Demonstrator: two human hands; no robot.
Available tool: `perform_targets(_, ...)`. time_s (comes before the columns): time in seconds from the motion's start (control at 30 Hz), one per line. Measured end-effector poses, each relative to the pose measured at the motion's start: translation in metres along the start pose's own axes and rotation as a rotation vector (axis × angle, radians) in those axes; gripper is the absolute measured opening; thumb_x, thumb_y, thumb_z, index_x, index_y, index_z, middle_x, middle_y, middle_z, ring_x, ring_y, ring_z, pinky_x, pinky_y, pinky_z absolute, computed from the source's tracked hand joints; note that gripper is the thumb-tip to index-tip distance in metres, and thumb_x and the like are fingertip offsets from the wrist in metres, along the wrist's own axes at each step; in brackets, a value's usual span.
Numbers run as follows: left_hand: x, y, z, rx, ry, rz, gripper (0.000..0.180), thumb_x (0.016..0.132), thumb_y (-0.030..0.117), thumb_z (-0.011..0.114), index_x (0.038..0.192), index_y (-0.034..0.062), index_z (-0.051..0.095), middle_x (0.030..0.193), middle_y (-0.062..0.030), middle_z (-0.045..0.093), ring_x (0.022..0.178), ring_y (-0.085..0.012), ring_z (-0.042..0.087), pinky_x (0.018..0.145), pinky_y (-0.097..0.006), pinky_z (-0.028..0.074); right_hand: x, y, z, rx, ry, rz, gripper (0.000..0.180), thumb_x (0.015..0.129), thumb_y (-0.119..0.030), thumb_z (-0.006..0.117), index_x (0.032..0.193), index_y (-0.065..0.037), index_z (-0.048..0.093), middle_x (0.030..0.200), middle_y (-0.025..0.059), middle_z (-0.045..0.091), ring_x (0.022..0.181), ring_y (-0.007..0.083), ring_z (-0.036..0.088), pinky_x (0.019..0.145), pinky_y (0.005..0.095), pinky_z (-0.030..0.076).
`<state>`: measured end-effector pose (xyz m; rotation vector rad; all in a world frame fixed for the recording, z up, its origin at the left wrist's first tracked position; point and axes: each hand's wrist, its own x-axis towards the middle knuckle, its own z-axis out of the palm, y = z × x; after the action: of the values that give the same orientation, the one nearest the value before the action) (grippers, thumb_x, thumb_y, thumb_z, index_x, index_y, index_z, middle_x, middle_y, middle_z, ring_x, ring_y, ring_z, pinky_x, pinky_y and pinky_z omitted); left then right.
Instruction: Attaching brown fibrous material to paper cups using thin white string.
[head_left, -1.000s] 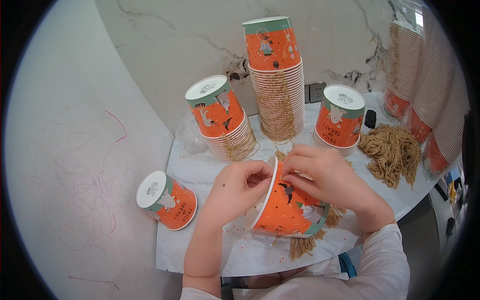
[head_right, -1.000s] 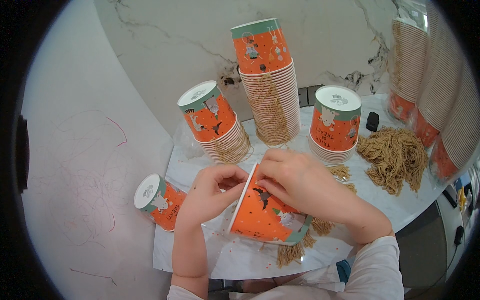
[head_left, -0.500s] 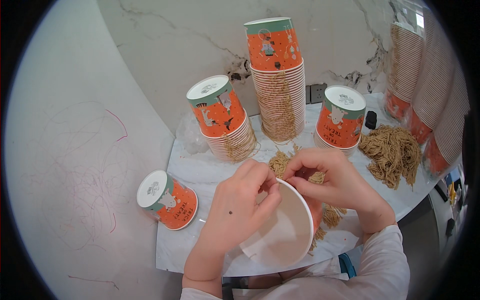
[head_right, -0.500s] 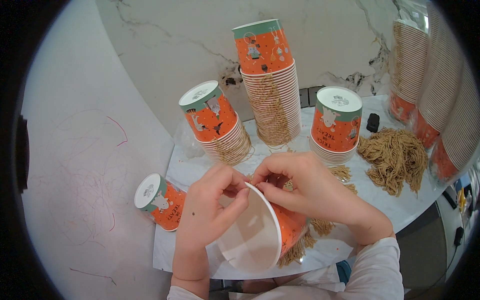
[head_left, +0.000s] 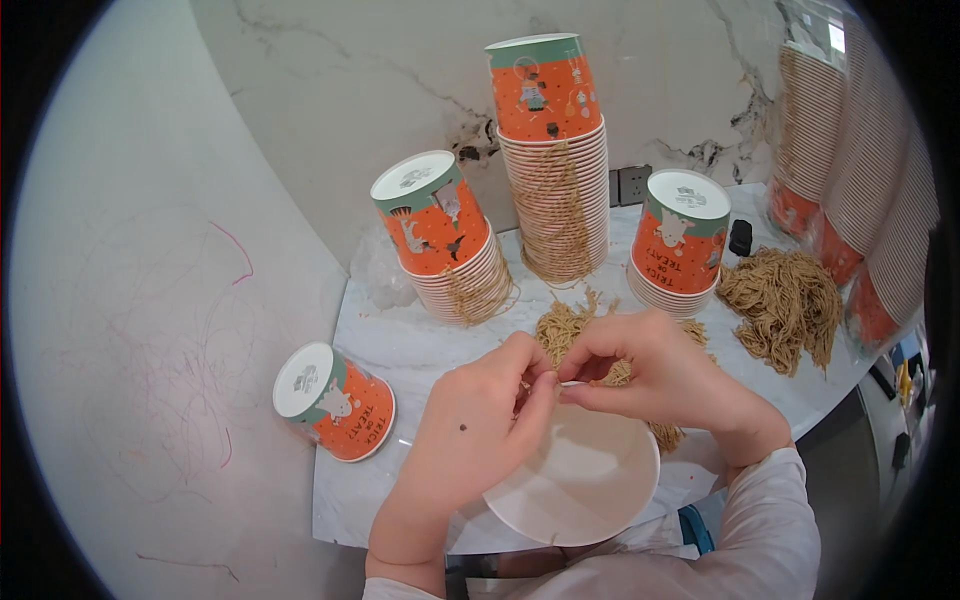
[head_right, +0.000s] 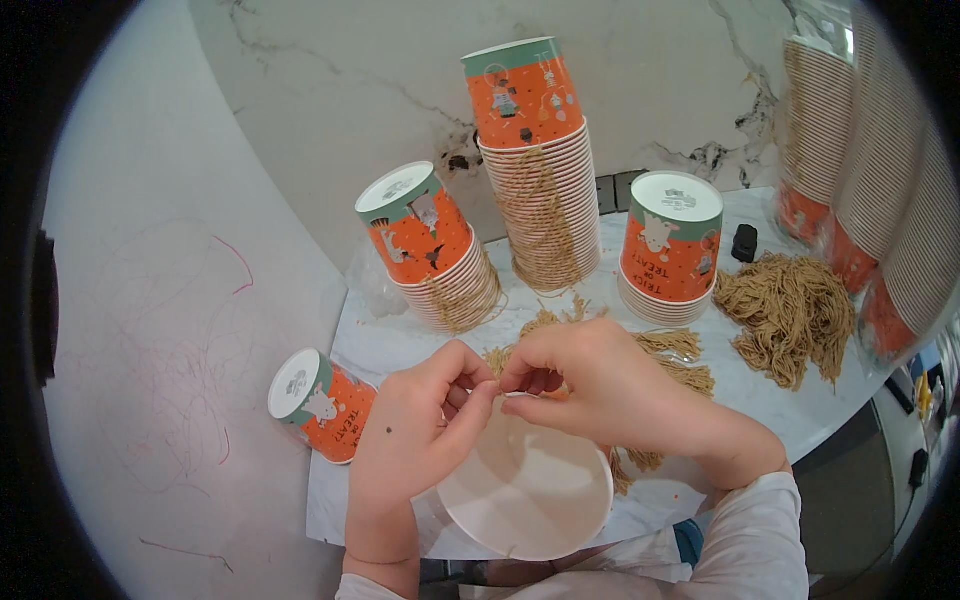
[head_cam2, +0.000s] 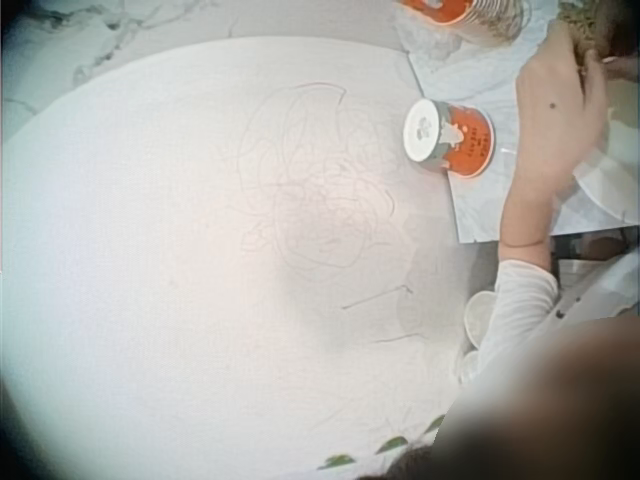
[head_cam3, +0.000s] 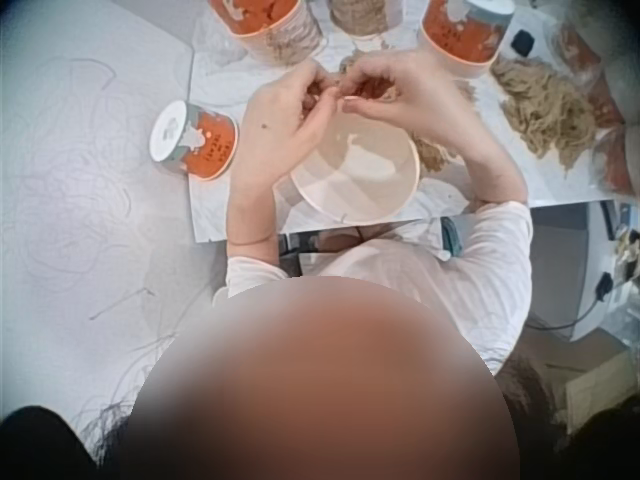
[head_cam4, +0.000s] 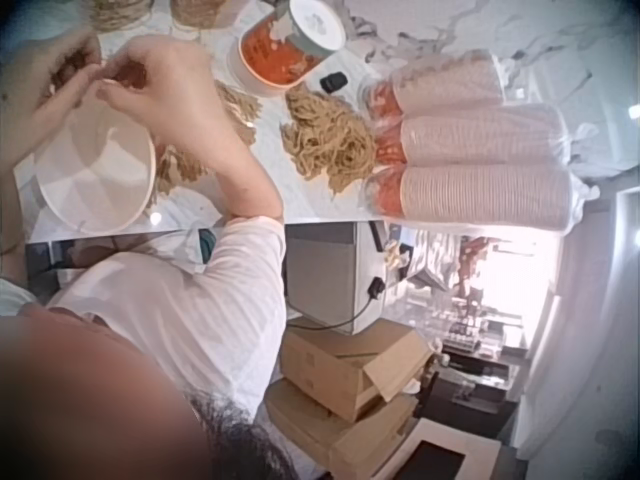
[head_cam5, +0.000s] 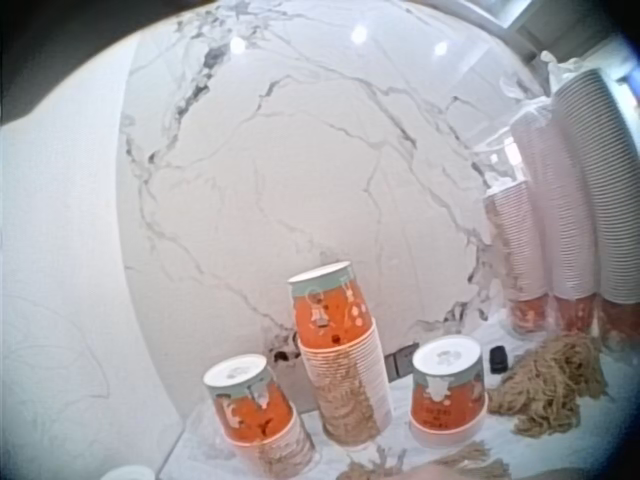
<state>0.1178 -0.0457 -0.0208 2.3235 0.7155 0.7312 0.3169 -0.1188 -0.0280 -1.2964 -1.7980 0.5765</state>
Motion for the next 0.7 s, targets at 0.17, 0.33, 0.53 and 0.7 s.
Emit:
perform_targets(0.17,0.007,-0.009,-0.006,-0.037,-0.053,-0.006,0.006,0.094,0.002,0.062,0.096,-0.0027,0.06,0.079,-0.0068,0.068,0.061,-0.0092,0.061,0.058,-0.025,0.05,0.002,0.006,0.006,-0.121,0.053,-0.131,0.011,0.086,-0.01,0.074,0.093,-0.003,0.071,0.084,0.0106,0.07,0.079,0.0273,0.07,0.068,0.0365,0.055)
perform_targets(0.33,0.02,-0.034,-0.011,-0.202,-0.092,-0.037,0.018,0.097,0.001,0.058,0.114,-0.0018,0.062,0.102,-0.0082,0.07,0.071,-0.0102,0.063,0.065,-0.026,0.051,0.008,0.018,0.011,-0.167,0.052,-0.241,0.012,0.086,-0.009,0.072,0.097,-0.006,0.069,0.09,0.0083,0.069,0.083,0.0297,0.068,0.069,0.0402,0.054)
perform_targets(0.53,0.029,-0.071,-0.008,-0.11,-0.237,0.231,0.021,0.099,0.009,0.059,0.117,-0.001,0.066,0.115,-0.0104,0.069,0.086,-0.0175,0.065,0.076,-0.031,0.052,0.013,0.019,0.015,-0.237,0.083,-0.355,0.011,0.085,-0.004,0.074,0.094,-0.006,0.069,0.089,0.0086,0.069,0.082,0.0295,0.068,0.069,0.0382,0.054)
perform_targets(0.7,0.033,-0.064,-0.019,-0.304,-0.443,-0.136,0.019,0.1,0.016,0.062,0.106,-0.0007,0.069,0.099,-0.0078,0.07,0.087,-0.0145,0.062,0.074,-0.03,0.05,0.014,0.023,0.015,-0.281,0.072,-0.351,0.012,0.084,-0.005,0.074,0.094,-0.007,0.069,0.089,0.0079,0.068,0.081,0.0295,0.068,0.068,0.0394,0.053)
